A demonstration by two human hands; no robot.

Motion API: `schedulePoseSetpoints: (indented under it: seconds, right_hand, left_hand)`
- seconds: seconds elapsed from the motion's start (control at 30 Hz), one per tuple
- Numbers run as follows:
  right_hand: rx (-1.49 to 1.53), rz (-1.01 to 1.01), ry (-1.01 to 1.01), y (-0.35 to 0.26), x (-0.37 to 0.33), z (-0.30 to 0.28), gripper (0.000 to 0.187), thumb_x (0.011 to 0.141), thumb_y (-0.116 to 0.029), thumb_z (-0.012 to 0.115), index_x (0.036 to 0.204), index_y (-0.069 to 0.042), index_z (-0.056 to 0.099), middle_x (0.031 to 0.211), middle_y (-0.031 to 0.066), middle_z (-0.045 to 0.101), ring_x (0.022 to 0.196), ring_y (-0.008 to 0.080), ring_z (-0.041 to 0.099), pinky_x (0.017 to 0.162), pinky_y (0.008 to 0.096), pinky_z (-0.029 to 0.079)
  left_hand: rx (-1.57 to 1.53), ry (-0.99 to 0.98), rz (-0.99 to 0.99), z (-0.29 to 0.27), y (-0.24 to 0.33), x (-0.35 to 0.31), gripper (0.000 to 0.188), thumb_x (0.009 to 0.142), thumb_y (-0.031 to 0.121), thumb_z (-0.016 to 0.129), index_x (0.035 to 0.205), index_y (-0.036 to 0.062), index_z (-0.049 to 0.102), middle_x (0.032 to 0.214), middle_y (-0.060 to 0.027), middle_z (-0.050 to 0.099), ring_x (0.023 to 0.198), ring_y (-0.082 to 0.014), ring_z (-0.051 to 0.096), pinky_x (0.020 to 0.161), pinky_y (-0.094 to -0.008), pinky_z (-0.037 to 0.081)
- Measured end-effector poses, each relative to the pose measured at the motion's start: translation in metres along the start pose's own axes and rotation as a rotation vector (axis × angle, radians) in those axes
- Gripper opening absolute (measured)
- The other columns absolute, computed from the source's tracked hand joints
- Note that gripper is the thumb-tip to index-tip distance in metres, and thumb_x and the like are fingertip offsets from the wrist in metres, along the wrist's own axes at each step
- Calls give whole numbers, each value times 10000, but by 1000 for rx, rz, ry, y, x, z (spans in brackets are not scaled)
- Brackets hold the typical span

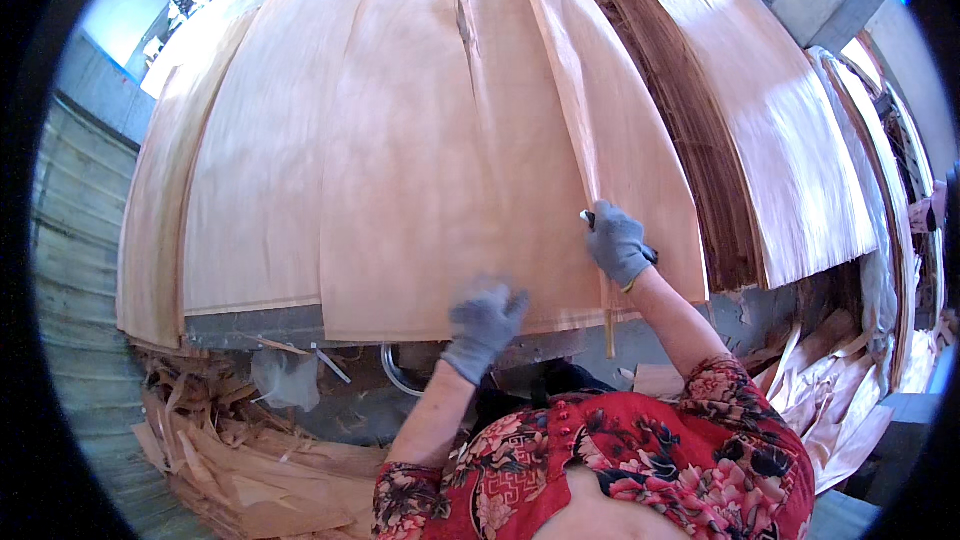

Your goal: The person applies thin wood veneer sheets to a large curved surface in a workshop. They smooth the veneer, trim excess edges with a utility knife, and use white tape to secure the sheets. The person repeatedly handles veneer sheets, a knife, and tape while working on the curved object.

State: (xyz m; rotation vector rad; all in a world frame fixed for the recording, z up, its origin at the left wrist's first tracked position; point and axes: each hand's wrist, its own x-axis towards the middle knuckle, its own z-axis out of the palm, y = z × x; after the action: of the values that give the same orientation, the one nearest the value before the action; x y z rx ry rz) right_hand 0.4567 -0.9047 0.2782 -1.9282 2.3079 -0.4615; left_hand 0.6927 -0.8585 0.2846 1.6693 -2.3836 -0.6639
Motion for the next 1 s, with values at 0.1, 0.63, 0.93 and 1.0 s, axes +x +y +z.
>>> schedulePoseSetpoints:
  seconds: [0.1, 0.63, 0.93, 1.0]
  right_hand:
    - [-39, 66, -103, -11, 1, 19, 226, 793, -247, 576, 811, -41, 486, 797, 201, 591, 692, 373, 597, 584, 455, 473]
    - [74, 319, -187, -33, -172, -1, 371, 768, -269, 593, 1032, -73, 420, 636, 200, 589, 638, 393, 599, 575, 479, 469]
    - [1229, 361, -100, -61, -157, -61, 187, 785, -132, 601, 930, -25, 552, 805, 58, 588, 721, 135, 541, 600, 275, 425]
    - [1508, 441, 11, -28, -134, -95, 185, 770, -146, 621, 904, -29, 571, 771, -5, 555, 690, 93, 501, 571, 235, 394]
  left_hand:
    - [291, 496, 41, -9, -58, 13, 586, 786, 395, 545, 1207, -2, 452, 1237, -205, 447, 1217, -380, 337, 974, -499, 273]
    - [291, 409, -62, 15, -105, 26, 698, 791, 464, 488, 1294, -4, 366, 1373, -178, 304, 1271, -387, 246, 1026, -519, 160]
    - [285, 369, -52, 18, -107, 25, 706, 805, 462, 470, 1316, -5, 332, 1396, -182, 267, 1291, -396, 202, 1043, -514, 126]
    - [320, 320, -78, 16, -105, 25, 703, 815, 450, 463, 1327, -6, 312, 1405, -185, 254, 1300, -398, 184, 1051, -508, 112]
